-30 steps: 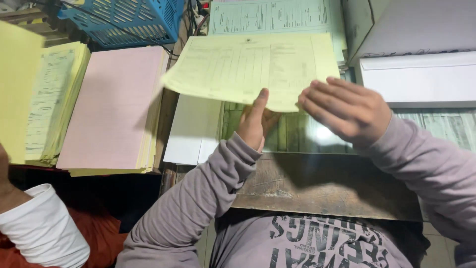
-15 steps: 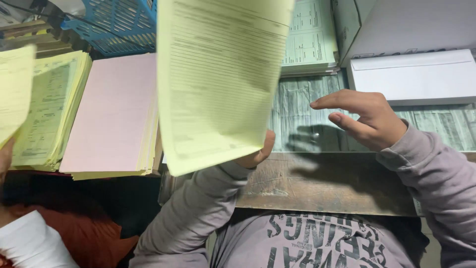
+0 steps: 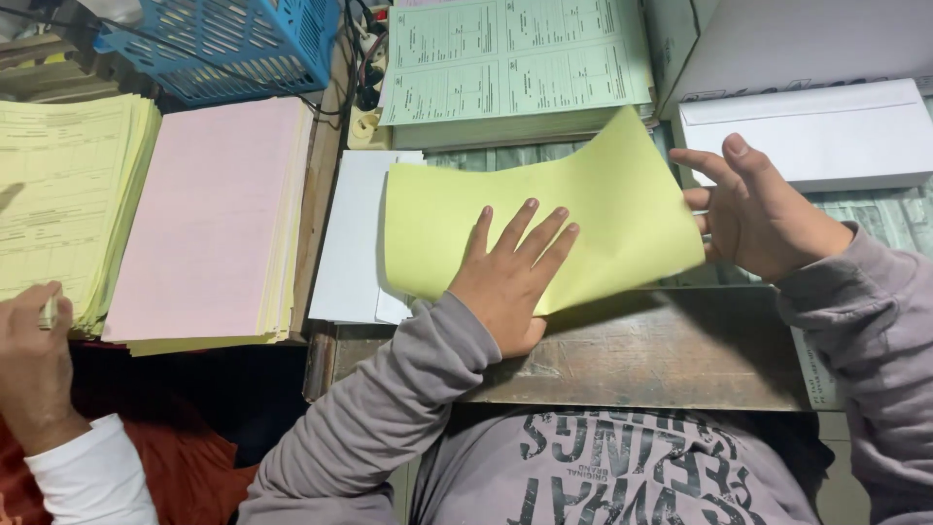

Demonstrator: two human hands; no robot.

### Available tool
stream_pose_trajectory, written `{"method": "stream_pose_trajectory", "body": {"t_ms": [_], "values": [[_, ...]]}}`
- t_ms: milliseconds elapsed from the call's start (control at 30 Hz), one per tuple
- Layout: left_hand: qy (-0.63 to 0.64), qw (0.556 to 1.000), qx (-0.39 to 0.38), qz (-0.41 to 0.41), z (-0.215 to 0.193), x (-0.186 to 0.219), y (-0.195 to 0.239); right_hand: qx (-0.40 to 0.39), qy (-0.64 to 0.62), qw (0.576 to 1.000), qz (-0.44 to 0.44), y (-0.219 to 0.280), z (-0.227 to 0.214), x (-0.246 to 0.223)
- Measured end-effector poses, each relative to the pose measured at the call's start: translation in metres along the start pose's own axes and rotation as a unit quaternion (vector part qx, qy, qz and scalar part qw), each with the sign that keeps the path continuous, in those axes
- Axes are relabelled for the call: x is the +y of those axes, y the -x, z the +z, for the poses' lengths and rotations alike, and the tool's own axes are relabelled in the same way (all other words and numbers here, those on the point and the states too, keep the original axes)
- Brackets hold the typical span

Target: Folding colored paper sheets and inserting them into white envelopes.

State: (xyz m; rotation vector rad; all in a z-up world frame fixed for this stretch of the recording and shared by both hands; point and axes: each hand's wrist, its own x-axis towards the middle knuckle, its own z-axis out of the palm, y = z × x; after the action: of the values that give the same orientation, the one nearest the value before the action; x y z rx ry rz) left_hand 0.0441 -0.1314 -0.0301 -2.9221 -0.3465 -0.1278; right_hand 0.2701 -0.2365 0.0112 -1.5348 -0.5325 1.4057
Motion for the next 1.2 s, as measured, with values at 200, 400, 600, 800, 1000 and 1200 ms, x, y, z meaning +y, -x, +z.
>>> {"method": "stream_pose_trajectory", "body": {"t_ms": [200,400,600,800,1000,1200], "values": [[0.105,0.989,-0.097,0.027,-0.002,0.000,0.000,0.034,0.203,0.978,-0.036,-0.002,0.000,0.003],[0.161,0.979,-0.127,0.014,-0.009,-0.008,-0.002,0.127,0.261,0.956,0.046,0.033,0.031,-0.032],[0.176,0.955,-0.222,-0.089,-0.011,-0.016,-0.012,0.147,0.425,0.891,0.058,0.026,0.008,-0.021],[0.176,0.950,-0.226,-0.127,-0.020,-0.027,-0.014,0.118,0.311,0.943,0.031,0.029,0.007,-0.027],[0.159,0.962,-0.174,-0.140,-0.007,-0.029,-0.010,0.052,0.192,0.980,-0.021,0.025,-0.004,-0.019],[0.139,0.974,-0.102,-0.149,-0.005,-0.031,-0.006,0.100,0.148,0.984,0.018,0.022,0.004,-0.020]]}}
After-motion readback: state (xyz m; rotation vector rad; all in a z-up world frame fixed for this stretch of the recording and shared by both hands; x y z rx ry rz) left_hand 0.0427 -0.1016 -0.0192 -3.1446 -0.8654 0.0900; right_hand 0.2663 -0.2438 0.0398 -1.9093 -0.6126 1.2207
